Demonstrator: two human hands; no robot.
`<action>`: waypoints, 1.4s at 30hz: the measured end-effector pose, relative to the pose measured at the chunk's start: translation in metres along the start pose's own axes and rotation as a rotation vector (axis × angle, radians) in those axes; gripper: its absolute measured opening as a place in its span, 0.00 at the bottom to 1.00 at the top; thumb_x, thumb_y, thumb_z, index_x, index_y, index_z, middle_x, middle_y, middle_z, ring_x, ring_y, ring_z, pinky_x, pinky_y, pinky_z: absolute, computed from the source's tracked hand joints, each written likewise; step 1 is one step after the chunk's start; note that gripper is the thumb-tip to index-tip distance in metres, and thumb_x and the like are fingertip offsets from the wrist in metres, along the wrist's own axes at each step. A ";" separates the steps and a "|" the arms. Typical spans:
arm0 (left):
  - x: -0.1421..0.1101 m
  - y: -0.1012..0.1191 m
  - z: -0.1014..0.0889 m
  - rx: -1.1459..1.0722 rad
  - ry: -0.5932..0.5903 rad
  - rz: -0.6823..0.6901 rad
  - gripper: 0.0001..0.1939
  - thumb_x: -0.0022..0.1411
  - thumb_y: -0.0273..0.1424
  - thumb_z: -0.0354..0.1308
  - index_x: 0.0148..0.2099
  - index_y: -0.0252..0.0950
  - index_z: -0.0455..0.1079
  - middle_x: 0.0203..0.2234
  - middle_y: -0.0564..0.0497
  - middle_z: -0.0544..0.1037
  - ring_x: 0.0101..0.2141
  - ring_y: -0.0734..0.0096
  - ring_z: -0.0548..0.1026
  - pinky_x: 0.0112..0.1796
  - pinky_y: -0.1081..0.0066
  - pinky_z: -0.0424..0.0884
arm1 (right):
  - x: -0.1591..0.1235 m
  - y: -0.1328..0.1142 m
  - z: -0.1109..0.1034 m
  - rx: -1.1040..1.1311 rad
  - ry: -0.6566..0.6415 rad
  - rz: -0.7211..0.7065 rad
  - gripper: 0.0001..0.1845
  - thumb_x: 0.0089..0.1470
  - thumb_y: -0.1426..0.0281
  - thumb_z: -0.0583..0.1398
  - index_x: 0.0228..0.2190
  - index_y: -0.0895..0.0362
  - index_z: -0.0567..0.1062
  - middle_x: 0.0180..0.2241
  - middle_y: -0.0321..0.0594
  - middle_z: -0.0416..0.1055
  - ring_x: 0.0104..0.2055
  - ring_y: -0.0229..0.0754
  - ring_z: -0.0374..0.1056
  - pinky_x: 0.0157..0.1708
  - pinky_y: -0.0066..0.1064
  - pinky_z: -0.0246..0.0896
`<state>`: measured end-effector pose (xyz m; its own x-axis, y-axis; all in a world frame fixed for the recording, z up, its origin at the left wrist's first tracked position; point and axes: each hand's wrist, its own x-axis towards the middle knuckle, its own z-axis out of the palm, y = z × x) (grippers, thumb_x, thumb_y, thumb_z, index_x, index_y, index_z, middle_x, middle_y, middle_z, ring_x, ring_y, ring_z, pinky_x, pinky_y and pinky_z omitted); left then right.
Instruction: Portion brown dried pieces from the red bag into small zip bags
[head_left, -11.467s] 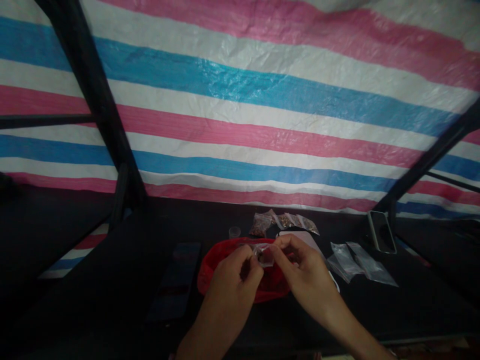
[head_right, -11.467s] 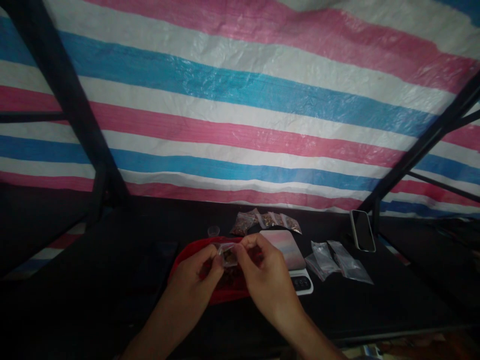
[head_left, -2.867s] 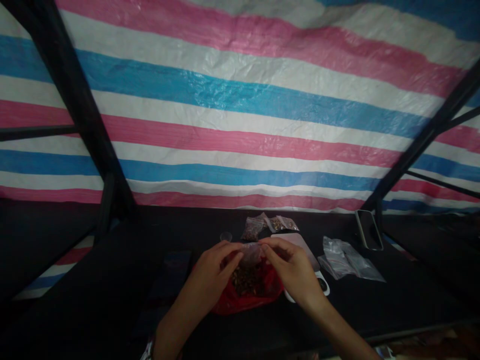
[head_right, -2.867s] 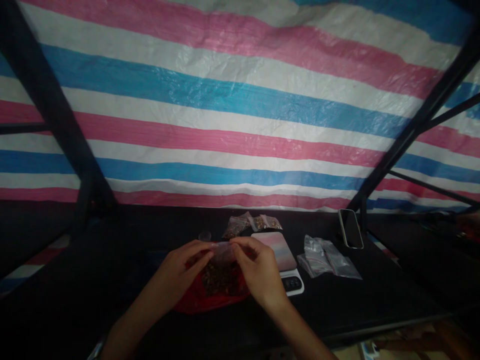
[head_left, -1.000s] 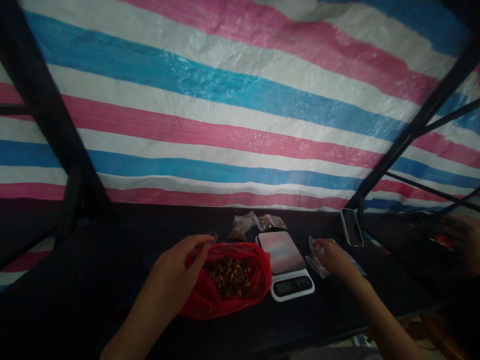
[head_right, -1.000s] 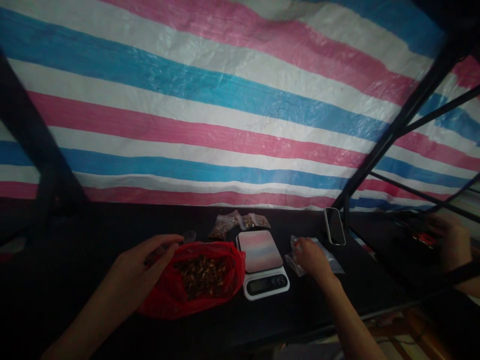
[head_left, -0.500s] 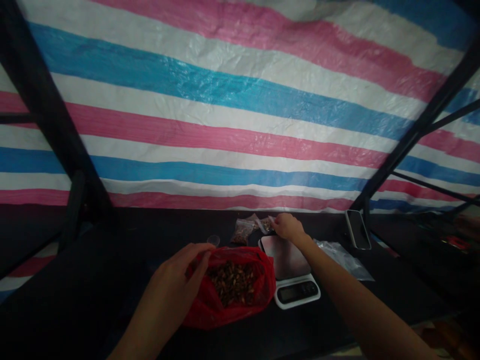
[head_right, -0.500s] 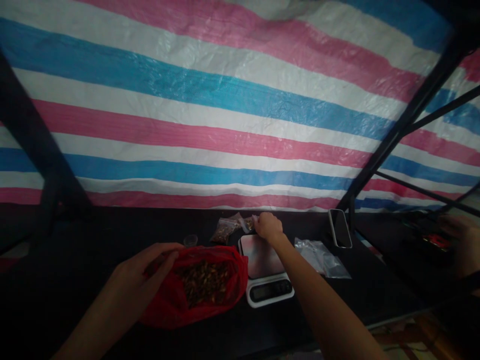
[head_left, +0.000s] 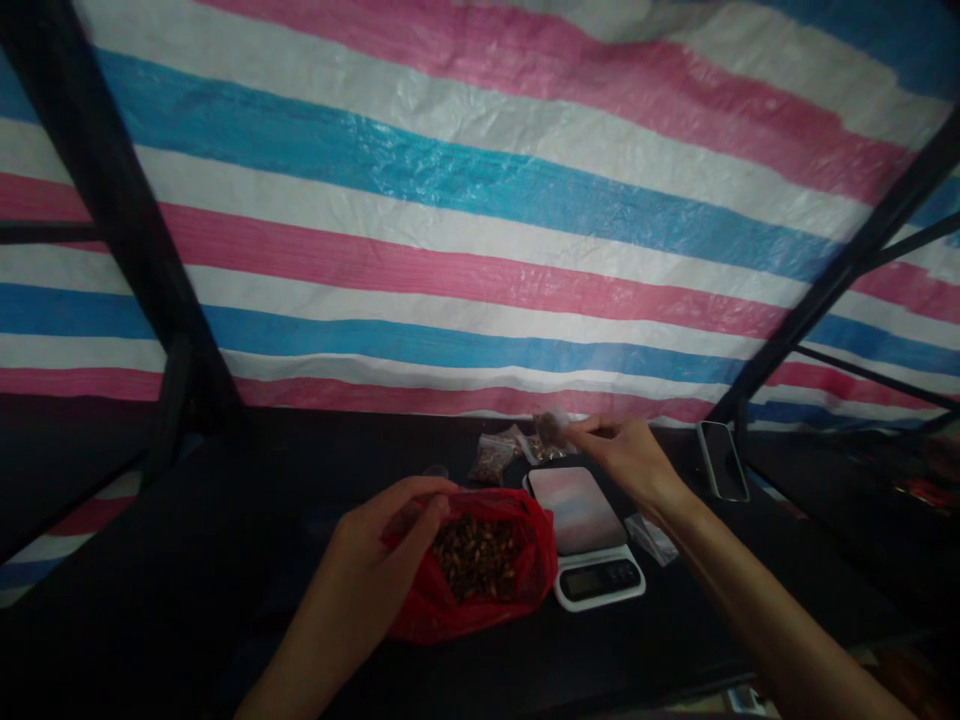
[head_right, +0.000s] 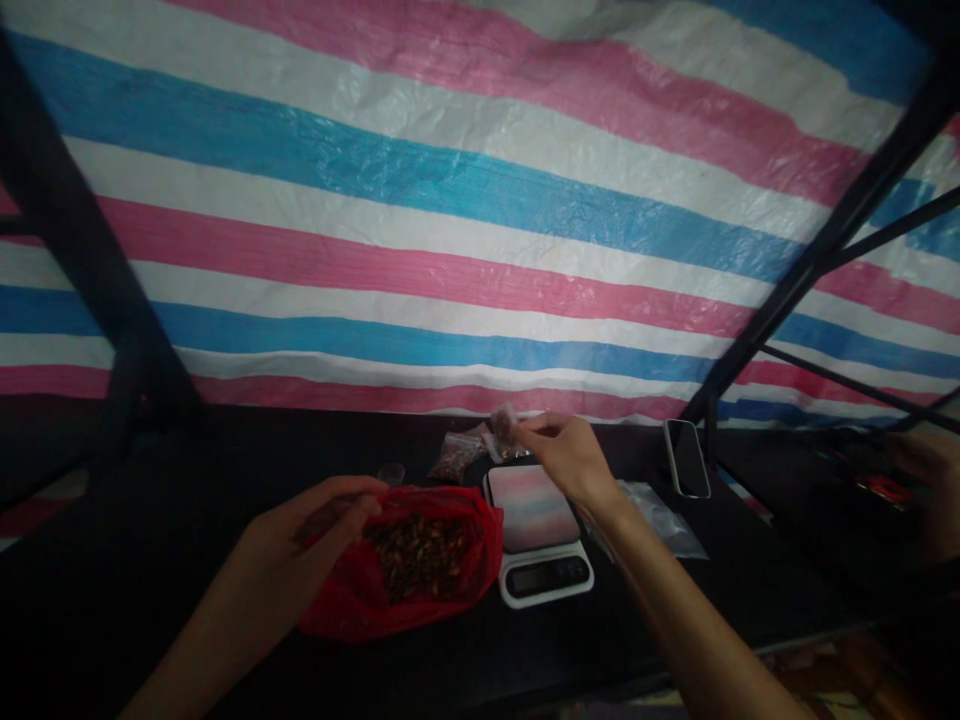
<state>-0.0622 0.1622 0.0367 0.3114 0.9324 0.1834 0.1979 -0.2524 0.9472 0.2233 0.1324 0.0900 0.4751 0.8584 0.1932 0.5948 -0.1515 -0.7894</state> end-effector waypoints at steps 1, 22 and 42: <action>-0.002 0.004 0.005 -0.058 -0.031 -0.013 0.17 0.62 0.47 0.61 0.44 0.42 0.81 0.35 0.50 0.86 0.35 0.62 0.84 0.37 0.69 0.78 | -0.013 -0.009 0.005 0.121 -0.050 -0.029 0.15 0.49 0.56 0.71 0.26 0.56 0.83 0.29 0.40 0.81 0.30 0.42 0.74 0.32 0.33 0.66; -0.015 0.012 0.014 -0.154 -0.219 0.017 0.17 0.70 0.43 0.56 0.30 0.40 0.68 0.24 0.56 0.73 0.28 0.70 0.73 0.32 0.72 0.69 | -0.092 -0.040 0.057 0.649 -0.351 0.112 0.25 0.50 0.48 0.72 0.26 0.56 0.75 0.22 0.31 0.71 0.26 0.34 0.63 0.27 0.26 0.57; 0.004 -0.007 0.003 -0.114 -0.308 -0.015 0.14 0.68 0.42 0.56 0.38 0.39 0.76 0.37 0.48 0.85 0.40 0.60 0.83 0.45 0.64 0.76 | -0.083 -0.007 0.074 0.920 -0.292 0.308 0.30 0.45 0.55 0.77 0.47 0.54 0.80 0.47 0.42 0.82 0.42 0.42 0.78 0.39 0.29 0.72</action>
<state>-0.0599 0.1669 0.0302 0.5789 0.8095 0.0979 0.1045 -0.1927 0.9757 0.1315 0.0982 0.0357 0.2734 0.9506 -0.1468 -0.3156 -0.0555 -0.9473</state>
